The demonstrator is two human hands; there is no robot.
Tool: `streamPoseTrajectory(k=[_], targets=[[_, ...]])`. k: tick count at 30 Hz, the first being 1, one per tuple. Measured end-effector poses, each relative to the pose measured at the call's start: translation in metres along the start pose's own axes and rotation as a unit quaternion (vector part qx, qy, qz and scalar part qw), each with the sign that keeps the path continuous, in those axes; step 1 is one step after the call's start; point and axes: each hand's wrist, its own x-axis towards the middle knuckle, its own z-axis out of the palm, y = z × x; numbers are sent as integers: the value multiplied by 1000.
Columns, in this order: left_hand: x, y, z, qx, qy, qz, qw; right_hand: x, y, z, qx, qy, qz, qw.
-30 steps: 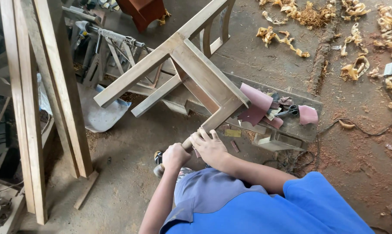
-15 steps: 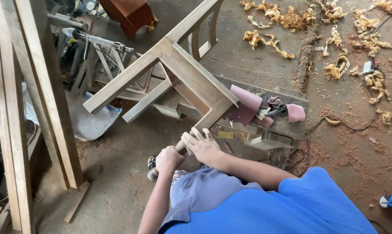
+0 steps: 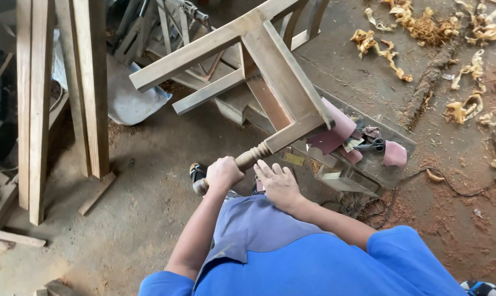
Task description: The person sands the turned legs of a wooden chair using a piece of sandpaper. They hold the chair steady with one hand while rubbing the sandpaper against the wood with the other, focusing on smoothing the surface of the legs.
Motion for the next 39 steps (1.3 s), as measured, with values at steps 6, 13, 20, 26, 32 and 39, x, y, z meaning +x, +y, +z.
streamPoseTrajectory(k=[6,13,20,26,32,39], targets=[[-11,6,-14,-11,-16,2,1000,8,10,-56,60,37,-8,997],[4,0,1,10,-11,-2,1000,51,12,1,-46,165,27,985],[10,2,2,7,-10,-5,1000,51,23,-18,33,153,5,988],[11,-3,9,12,-7,-15,1000,11,29,-54,54,132,8,990],[13,-2,9,12,-3,-12,1000,57,18,-20,26,178,30,983],[10,-3,9,13,-11,-7,1000,39,22,-47,72,158,14,985]])
